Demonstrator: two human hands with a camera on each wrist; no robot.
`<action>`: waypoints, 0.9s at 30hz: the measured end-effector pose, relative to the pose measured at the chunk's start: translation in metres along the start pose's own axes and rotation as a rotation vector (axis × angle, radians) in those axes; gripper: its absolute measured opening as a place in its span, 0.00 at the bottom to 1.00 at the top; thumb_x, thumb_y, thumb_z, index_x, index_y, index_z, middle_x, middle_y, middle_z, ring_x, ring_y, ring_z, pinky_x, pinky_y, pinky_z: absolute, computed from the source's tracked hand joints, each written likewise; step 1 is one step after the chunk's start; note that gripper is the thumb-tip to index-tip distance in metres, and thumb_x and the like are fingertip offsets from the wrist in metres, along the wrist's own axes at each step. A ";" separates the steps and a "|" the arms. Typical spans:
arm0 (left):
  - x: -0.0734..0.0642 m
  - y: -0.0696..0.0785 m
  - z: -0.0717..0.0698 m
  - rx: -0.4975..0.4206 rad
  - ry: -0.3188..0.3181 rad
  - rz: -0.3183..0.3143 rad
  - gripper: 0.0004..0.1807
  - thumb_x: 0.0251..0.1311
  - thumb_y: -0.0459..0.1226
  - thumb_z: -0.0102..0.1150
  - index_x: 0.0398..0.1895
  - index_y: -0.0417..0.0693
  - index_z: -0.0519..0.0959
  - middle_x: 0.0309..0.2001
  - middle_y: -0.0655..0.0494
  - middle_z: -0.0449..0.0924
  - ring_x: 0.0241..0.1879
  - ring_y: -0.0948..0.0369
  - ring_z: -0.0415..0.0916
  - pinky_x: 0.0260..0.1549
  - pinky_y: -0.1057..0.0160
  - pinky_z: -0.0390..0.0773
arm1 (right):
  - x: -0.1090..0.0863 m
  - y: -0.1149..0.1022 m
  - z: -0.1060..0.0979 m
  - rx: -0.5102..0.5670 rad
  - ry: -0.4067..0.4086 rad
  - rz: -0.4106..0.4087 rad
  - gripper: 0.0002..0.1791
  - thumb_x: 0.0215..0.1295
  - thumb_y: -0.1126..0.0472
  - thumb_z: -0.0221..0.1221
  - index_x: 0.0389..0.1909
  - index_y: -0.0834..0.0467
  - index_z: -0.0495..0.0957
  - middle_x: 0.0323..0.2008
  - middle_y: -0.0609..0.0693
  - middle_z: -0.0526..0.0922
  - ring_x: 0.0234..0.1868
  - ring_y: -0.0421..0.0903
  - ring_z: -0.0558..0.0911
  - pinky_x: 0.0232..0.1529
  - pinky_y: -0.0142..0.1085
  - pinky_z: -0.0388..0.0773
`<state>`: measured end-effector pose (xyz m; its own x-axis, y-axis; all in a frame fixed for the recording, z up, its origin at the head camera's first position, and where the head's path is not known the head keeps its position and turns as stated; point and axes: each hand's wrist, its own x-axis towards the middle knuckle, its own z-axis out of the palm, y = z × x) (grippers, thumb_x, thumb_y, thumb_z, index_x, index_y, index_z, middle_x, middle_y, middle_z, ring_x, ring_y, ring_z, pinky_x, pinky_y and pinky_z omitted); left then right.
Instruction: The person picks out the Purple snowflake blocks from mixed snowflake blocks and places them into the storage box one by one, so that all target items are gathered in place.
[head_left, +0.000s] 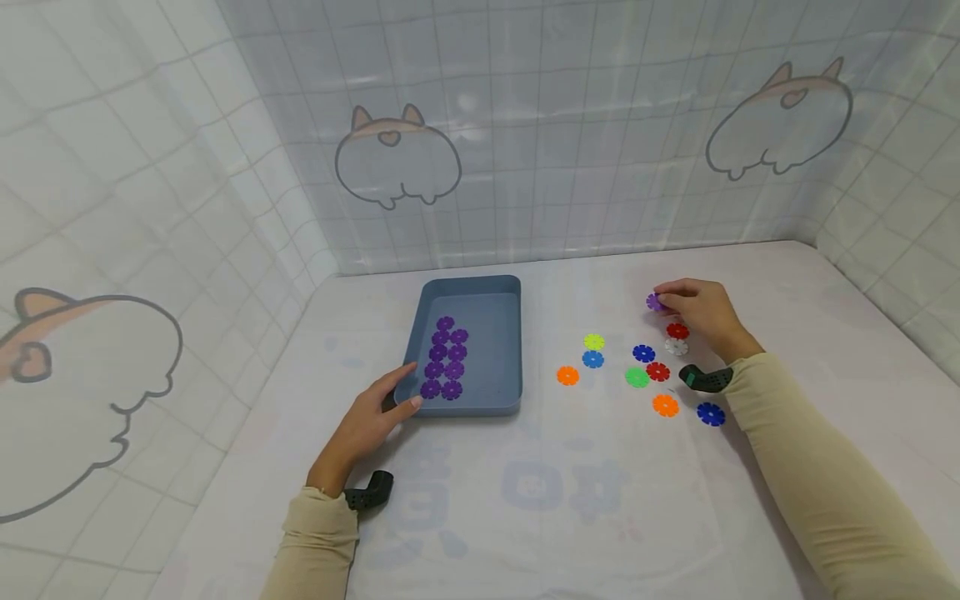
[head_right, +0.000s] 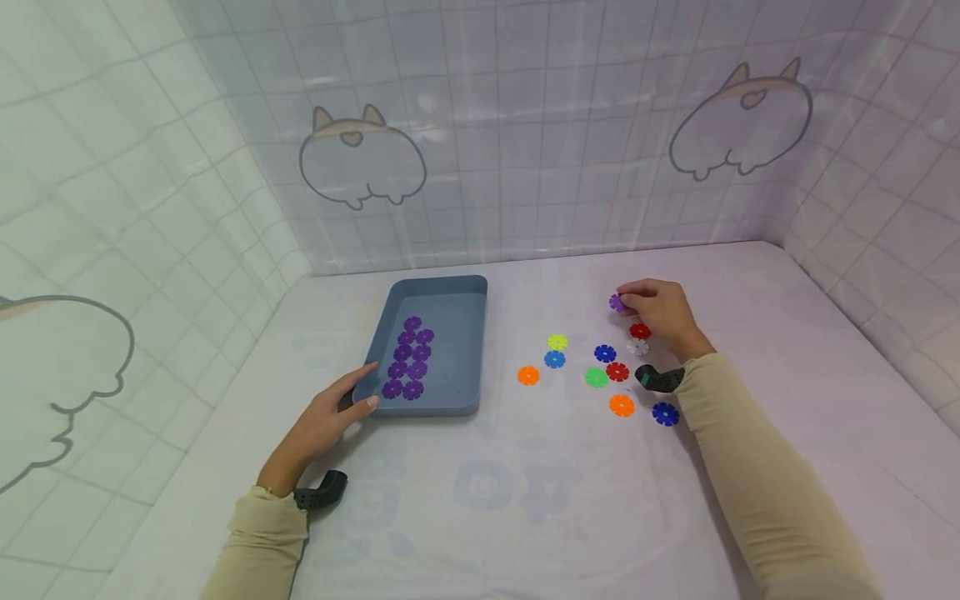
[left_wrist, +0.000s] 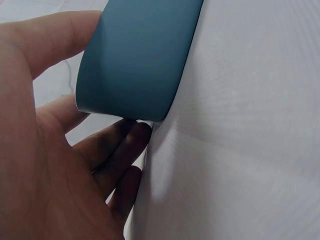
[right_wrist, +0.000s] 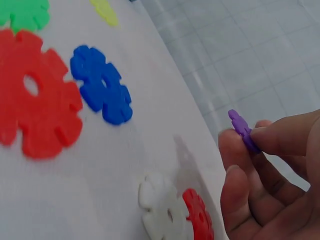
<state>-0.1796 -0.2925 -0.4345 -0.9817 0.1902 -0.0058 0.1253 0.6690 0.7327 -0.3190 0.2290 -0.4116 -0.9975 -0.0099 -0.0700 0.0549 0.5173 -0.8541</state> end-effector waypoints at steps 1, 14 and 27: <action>0.000 0.000 0.000 0.002 0.000 0.000 0.37 0.70 0.56 0.55 0.79 0.56 0.60 0.77 0.47 0.54 0.76 0.45 0.49 0.71 0.38 0.50 | 0.000 -0.001 0.000 0.008 -0.008 0.000 0.24 0.77 0.47 0.53 0.63 0.57 0.77 0.57 0.58 0.78 0.55 0.53 0.79 0.47 0.27 0.77; -0.001 0.002 -0.003 -0.001 -0.004 -0.010 0.38 0.70 0.56 0.56 0.79 0.55 0.60 0.77 0.46 0.55 0.76 0.45 0.50 0.71 0.39 0.51 | -0.001 -0.015 0.010 0.186 -0.136 0.037 0.28 0.74 0.50 0.58 0.68 0.60 0.71 0.61 0.60 0.75 0.58 0.54 0.78 0.55 0.33 0.78; 0.001 0.008 -0.007 -0.028 -0.015 -0.004 0.38 0.70 0.55 0.56 0.78 0.55 0.60 0.77 0.46 0.55 0.76 0.44 0.50 0.71 0.39 0.51 | 0.009 -0.028 0.032 0.312 -0.209 0.009 0.26 0.74 0.60 0.58 0.68 0.66 0.69 0.61 0.64 0.72 0.54 0.48 0.82 0.53 0.31 0.79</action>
<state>-0.1803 -0.2925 -0.4241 -0.9799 0.1986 -0.0191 0.1170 0.6496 0.7512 -0.3281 0.1874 -0.4046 -0.9682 -0.1973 -0.1540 0.1064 0.2324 -0.9668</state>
